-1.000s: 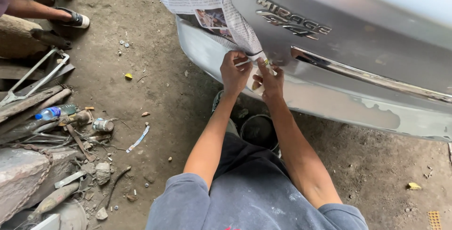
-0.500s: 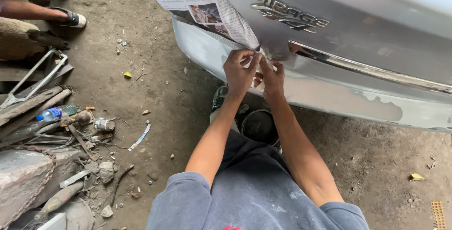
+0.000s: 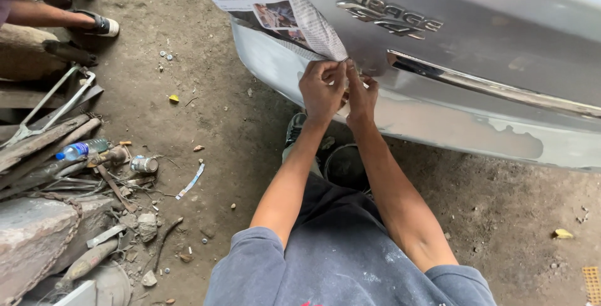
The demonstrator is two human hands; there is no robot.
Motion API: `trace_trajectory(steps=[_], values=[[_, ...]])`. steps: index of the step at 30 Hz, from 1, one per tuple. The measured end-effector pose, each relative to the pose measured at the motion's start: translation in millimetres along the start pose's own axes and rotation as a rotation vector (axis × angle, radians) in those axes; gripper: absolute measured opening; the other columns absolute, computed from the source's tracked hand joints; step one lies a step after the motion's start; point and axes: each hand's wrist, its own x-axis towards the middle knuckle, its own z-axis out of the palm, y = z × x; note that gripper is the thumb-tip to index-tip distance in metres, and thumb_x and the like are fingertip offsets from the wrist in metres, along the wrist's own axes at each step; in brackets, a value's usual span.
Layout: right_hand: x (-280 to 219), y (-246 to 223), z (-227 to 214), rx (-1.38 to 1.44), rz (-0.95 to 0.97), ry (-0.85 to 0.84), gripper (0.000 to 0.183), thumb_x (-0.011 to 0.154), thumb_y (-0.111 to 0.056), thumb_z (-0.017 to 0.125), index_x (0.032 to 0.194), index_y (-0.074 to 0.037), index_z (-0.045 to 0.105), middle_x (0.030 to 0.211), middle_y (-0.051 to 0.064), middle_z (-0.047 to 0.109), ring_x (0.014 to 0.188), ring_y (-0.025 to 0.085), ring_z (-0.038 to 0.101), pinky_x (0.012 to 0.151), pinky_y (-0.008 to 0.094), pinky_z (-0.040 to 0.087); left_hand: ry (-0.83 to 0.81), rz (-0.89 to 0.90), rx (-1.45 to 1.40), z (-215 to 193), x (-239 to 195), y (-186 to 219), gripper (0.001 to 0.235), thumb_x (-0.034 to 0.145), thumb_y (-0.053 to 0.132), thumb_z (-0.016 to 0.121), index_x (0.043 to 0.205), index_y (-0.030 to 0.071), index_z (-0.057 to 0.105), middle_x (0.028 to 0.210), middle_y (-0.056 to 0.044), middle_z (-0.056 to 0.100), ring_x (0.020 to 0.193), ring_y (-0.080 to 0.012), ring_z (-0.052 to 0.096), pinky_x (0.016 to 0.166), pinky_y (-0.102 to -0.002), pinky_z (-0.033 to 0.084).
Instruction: The person tapes newspaper sheets onto the rear bumper and trunk of a silver car using masking tape. They smooth the paper and apply tape along the edges to secure it, covering the car's surface in preparation for painting.
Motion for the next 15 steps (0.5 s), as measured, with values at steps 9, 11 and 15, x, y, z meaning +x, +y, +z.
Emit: trace_trajectory(steps=[9, 11, 15], values=[[13, 39, -68, -0.072, -0.031, -0.134, 0.071, 0.086, -0.024, 0.082, 0.135, 0.002, 0.039, 0.101, 0.020, 0.062, 0.074, 0.022, 0.066, 0.050, 0.032, 0.050, -0.139, 0.192, -0.016, -14, 18, -22, 0.021, 0.096, 0.016, 0.078, 0.096, 0.004, 0.061, 0.093, -0.006, 0.067, 0.076, -0.0119, 0.071, 0.061, -0.028, 0.061], [14, 49, -77, 0.172, -0.050, -0.209, 0.056, 0.091, -0.007, 0.076, 0.138, -0.003, 0.044, 0.104, 0.016, 0.065, 0.081, 0.019, 0.064, 0.057, 0.029, 0.051, -0.208, 0.234, -0.028, -17, 20, -27, 0.022, 0.099, 0.017, 0.076, 0.096, 0.004, 0.058, 0.091, -0.005, 0.065, 0.075, -0.0115, 0.069, 0.059, -0.029, 0.058], [-15, 19, -42, 0.528, 0.019, -0.369, 0.033, 0.101, -0.002, 0.065, 0.130, -0.007, 0.050, 0.108, 0.009, 0.067, 0.092, 0.015, 0.065, 0.070, 0.028, 0.054, -0.239, 0.241, -0.002, -22, 20, -25, 0.024, 0.099, 0.018, 0.076, 0.095, 0.004, 0.057, 0.089, -0.005, 0.065, 0.072, -0.0126, 0.068, 0.060, -0.031, 0.055]])
